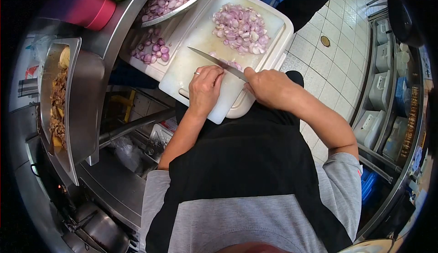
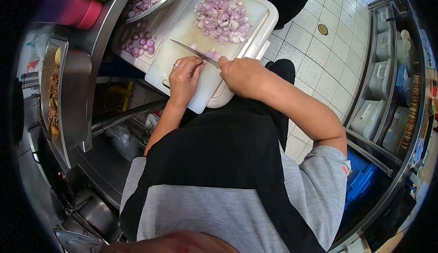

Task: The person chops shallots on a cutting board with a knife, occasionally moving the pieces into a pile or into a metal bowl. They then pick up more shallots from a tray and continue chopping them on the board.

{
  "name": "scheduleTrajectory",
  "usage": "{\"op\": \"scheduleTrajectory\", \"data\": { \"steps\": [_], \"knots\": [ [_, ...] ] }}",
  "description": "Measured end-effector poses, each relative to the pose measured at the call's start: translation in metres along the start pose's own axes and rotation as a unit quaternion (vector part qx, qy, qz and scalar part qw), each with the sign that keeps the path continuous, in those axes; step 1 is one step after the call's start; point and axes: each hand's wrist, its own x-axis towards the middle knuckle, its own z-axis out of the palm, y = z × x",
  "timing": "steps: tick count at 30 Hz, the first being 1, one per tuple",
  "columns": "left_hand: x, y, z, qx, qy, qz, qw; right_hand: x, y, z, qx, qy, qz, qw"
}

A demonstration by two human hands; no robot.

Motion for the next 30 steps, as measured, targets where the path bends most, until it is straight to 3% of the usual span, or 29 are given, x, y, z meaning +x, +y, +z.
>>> {"op": "scheduleTrajectory", "data": {
  "steps": [4,8,11,13,17,23,30],
  "knots": [
    [0.001,0.002,-0.001,-0.001,-0.002,0.000,1.000,0.011,0.009,0.031,0.060,0.038,0.020,0.997],
    [0.008,0.004,-0.002,0.020,-0.023,0.016,0.999,0.023,0.043,0.022,0.164,0.005,-0.003,0.986],
    [0.013,0.005,0.001,0.053,-0.054,0.012,0.997,0.019,0.042,0.007,0.142,-0.015,0.042,0.989],
    [0.014,0.005,0.000,0.043,-0.038,0.007,0.998,0.009,0.037,0.011,0.038,0.047,0.033,0.998],
    [0.009,0.003,-0.003,0.018,-0.039,0.003,0.999,-0.014,0.020,0.011,-0.016,0.106,-0.003,0.994],
    [0.008,0.001,0.000,0.051,-0.032,0.049,0.997,-0.033,0.011,0.013,-0.028,0.094,0.003,0.995],
    [0.007,0.002,0.001,0.051,-0.012,0.057,0.997,0.000,0.014,0.027,-0.010,0.115,-0.026,0.993]
  ]
}}
